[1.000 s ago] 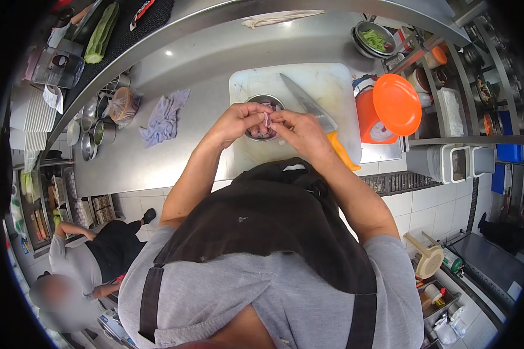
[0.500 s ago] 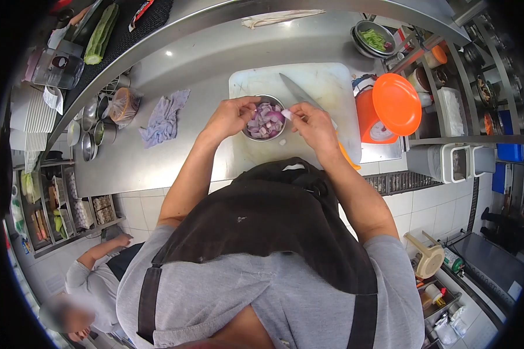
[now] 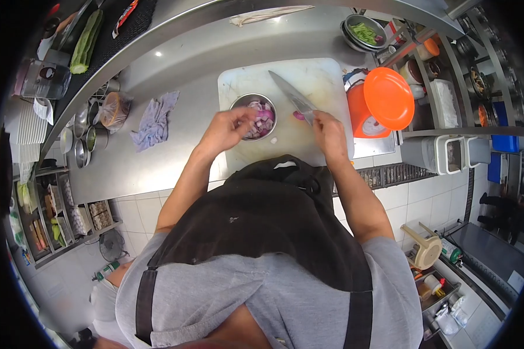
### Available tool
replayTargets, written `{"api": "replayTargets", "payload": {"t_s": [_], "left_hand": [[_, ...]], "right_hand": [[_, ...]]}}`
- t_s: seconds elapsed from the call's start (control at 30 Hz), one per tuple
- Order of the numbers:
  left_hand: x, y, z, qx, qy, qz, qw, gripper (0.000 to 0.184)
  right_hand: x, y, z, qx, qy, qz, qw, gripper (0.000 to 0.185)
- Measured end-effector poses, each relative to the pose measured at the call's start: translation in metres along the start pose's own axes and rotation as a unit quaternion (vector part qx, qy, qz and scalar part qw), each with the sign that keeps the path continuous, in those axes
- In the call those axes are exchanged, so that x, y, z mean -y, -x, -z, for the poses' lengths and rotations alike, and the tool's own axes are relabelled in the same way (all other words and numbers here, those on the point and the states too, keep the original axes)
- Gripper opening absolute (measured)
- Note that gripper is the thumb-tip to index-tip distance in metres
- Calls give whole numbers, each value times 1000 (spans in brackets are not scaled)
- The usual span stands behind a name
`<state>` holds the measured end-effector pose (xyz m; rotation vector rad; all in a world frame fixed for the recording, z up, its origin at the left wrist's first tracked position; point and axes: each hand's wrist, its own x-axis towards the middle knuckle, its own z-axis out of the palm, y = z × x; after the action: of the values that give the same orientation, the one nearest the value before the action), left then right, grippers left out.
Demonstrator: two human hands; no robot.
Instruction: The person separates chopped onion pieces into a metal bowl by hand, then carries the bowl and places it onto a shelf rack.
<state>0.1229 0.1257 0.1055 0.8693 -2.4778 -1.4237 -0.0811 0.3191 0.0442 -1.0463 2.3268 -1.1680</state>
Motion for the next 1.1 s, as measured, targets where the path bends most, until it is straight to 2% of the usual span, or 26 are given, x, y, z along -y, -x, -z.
{"api": "replayTargets", "payload": {"t_s": [0.07,0.1,0.13,0.2,0.23,0.27,0.33,0.37,0.4,0.47,0.5,0.53,0.63,0.73,0.8,0.87,0.93,1.1], "left_hand": [[8,12,-14,130,104,-28,986,28],[6,17,-20,175,84,-34,980,28],[8,18,-28,177,85,-36,980,28],[12,16,-40,210,22,-18,977,30],[7,15,-41,205,-34,-38,978,35],[8,11,-44,208,-34,-42,977,35],[9,4,-50,61,-94,-163,980,39],[10,-5,-49,67,-87,-127,986,39],[13,-16,-51,69,-90,-134,984,39],[25,-38,-63,84,-173,-83,978,38],[24,-46,-71,84,-174,-89,977,38],[20,-54,-81,73,-187,-86,976,35],[12,-71,-105,75,-229,-71,968,30],[16,-83,-115,89,-259,-82,958,24],[21,-91,-120,92,-261,-104,955,21],[27,-99,-122,98,-153,-52,982,19],[25,-102,-118,111,-142,-47,983,18],[28,-116,-122,147,-120,-10,982,17]], "right_hand": [[-3,10,15,19,56,-4,998,32],[-5,15,21,37,108,-5,993,36],[-12,22,24,35,110,-6,993,36],[-26,35,22,60,219,80,971,48],[-30,37,22,89,224,56,969,57],[-34,36,22,85,226,53,969,57],[-27,34,20,100,198,-8,975,59],[-26,35,18,75,135,-23,988,58],[-25,34,17,67,134,-24,988,58],[-23,33,18,139,-13,-151,979,55],[-40,39,6,90,-18,-79,993,51],[-36,40,8,85,-18,-76,993,51],[-21,51,8,114,-98,-218,964,47],[-24,64,5,74,-145,-226,960,44],[-20,69,9,74,-151,-232,958,41],[-13,71,15,74,-155,-237,956,40],[-9,66,19,93,-160,-264,947,31],[-7,65,22,105,-173,-275,940,33]]}}
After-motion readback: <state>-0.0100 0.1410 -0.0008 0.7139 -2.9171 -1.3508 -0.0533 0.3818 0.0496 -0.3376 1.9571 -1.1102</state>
